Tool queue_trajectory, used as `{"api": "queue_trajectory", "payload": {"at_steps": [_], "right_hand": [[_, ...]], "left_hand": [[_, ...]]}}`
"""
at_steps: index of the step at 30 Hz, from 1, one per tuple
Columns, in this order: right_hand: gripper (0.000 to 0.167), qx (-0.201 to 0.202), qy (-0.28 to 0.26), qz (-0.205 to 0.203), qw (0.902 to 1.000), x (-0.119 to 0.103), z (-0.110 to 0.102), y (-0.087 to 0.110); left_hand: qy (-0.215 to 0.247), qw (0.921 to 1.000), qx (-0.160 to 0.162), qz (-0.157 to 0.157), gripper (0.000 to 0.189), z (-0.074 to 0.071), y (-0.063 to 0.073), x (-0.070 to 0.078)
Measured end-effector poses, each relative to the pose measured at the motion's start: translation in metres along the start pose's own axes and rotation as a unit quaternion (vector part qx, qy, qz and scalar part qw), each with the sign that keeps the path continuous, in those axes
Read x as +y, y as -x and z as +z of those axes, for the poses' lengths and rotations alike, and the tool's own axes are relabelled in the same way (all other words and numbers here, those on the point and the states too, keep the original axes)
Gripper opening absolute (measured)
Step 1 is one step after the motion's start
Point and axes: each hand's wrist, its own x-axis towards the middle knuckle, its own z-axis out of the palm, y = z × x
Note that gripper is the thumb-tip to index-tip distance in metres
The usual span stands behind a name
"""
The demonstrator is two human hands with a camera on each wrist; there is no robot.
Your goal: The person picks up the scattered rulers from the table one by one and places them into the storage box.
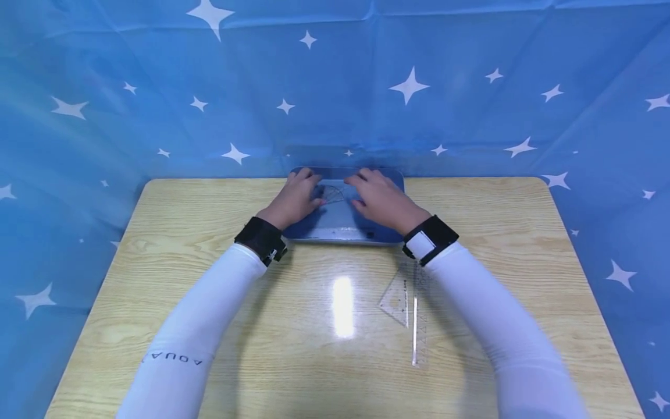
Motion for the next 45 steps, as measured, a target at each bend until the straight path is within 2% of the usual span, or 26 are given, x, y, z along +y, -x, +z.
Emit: {"api": "queue_trajectory", "payload": {"at_steps": [5, 9, 16, 19, 24, 26, 30, 33, 36, 41, 45], "right_hand": [[0.055, 0.047, -0.017, -0.050, 0.9975, 0.000, -0.004, 0.027], [0.048, 0.083, -0.032, -0.088, 0.9921, 0.002, -0.003, 0.049], [0.037, 0.123, -0.068, -0.117, 0.9831, 0.005, 0.011, 0.075], [0.036, 0.140, -0.062, -0.142, 0.9780, 0.005, 0.018, 0.086], [0.019, 0.163, -0.027, -0.197, 0.9663, 0.005, 0.027, 0.106], [0.025, 0.152, -0.001, -0.215, 0.9647, 0.004, 0.030, 0.117], [0.007, 0.100, 0.054, -0.223, 0.9681, 0.003, 0.032, 0.135], [0.030, 0.062, 0.090, -0.213, 0.9710, 0.004, 0.032, 0.144], [0.036, 0.037, 0.118, -0.205, 0.9710, 0.006, 0.035, 0.148], [0.038, 0.002, 0.150, -0.198, 0.9687, 0.007, 0.042, 0.148], [0.041, -0.024, 0.163, -0.199, 0.9661, 0.006, 0.046, 0.147]], "left_hand": [[0.033, 0.9989, 0.028, 0.019, 0.060, -0.005, 0.017, 0.006], [0.043, 0.9969, 0.053, 0.039, 0.061, -0.004, 0.031, 0.010], [0.062, 0.9929, 0.083, 0.060, 0.056, -0.001, 0.051, 0.022], [0.051, 0.9911, 0.095, 0.078, 0.054, 0.003, 0.059, 0.029], [0.038, 0.9880, 0.117, 0.093, 0.055, 0.009, 0.073, 0.040], [0.036, 0.9875, 0.119, 0.098, 0.055, 0.013, 0.079, 0.042], [0.035, 0.9858, 0.122, 0.110, 0.053, 0.020, 0.089, 0.045], [0.033, 0.9845, 0.124, 0.120, 0.049, 0.026, 0.096, 0.045], [0.023, 0.9826, 0.131, 0.129, 0.046, 0.033, 0.103, 0.047], [-0.015, 0.9730, 0.162, 0.164, 0.037, 0.043, 0.113, 0.052], [-0.030, 0.9682, 0.168, 0.183, 0.033, 0.050, 0.122, 0.056]]}}
